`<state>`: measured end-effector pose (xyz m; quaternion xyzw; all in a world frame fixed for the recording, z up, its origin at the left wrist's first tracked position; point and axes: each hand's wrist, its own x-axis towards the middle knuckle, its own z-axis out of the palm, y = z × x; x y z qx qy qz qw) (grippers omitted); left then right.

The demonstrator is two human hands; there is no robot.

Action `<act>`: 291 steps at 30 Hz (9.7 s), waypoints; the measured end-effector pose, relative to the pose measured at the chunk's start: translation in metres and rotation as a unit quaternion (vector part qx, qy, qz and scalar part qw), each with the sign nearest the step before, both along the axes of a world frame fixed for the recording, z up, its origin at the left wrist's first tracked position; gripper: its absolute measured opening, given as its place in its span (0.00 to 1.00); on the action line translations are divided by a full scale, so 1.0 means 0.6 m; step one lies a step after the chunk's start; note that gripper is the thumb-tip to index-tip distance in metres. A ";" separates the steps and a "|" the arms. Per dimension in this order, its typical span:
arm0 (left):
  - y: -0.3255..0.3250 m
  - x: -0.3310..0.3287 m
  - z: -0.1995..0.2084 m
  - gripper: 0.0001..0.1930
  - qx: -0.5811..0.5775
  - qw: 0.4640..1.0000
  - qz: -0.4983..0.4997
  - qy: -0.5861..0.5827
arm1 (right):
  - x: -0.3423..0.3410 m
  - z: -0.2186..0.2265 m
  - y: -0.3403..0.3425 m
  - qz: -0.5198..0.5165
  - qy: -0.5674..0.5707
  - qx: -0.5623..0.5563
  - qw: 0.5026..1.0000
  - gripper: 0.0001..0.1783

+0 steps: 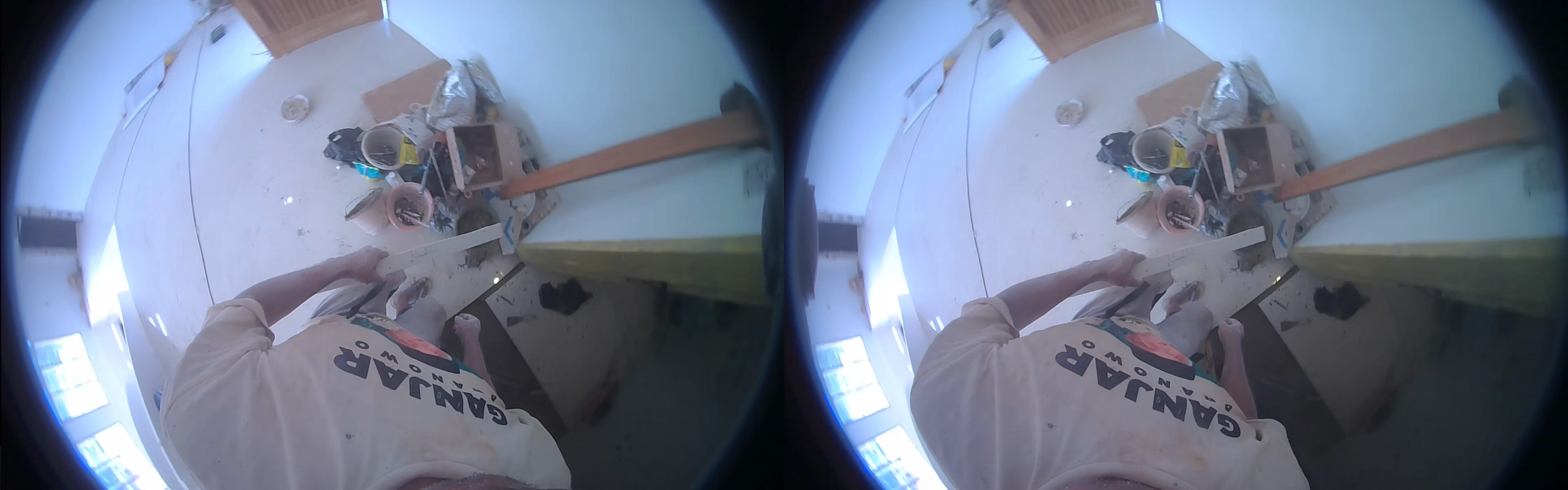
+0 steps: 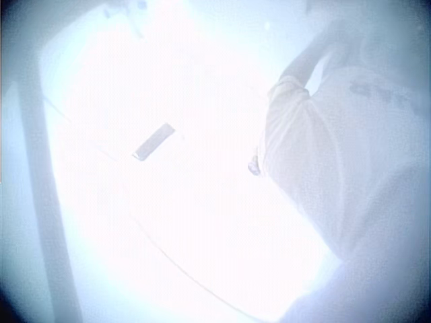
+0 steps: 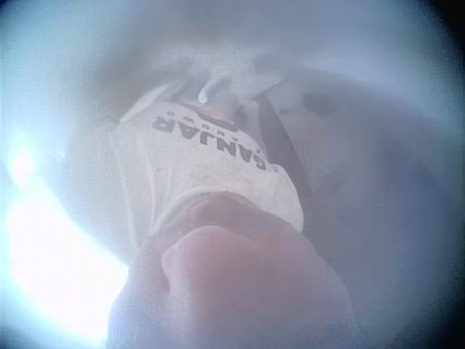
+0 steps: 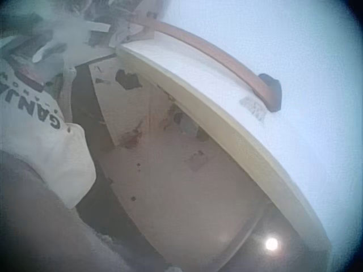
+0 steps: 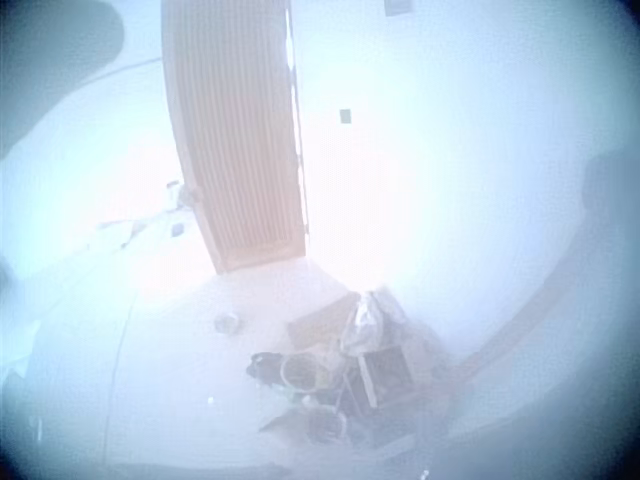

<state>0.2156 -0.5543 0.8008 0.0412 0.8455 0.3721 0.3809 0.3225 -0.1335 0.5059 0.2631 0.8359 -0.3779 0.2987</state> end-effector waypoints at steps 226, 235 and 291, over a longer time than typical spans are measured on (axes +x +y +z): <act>-3.516 -4.584 -0.756 0.22 -0.063 0.816 0.574 0.032 | -5.387 -0.363 -3.864 0.567 0.131 0.030 0.813 0.42; -3.641 -4.707 -1.089 0.22 -0.128 0.850 0.476 0.185 | -5.514 -0.655 -4.018 0.523 0.222 0.027 0.822 0.50; -3.321 -4.845 -1.117 0.38 0.081 0.874 0.461 0.129 | -5.286 -0.568 -3.997 0.264 -0.010 -0.372 0.890 0.13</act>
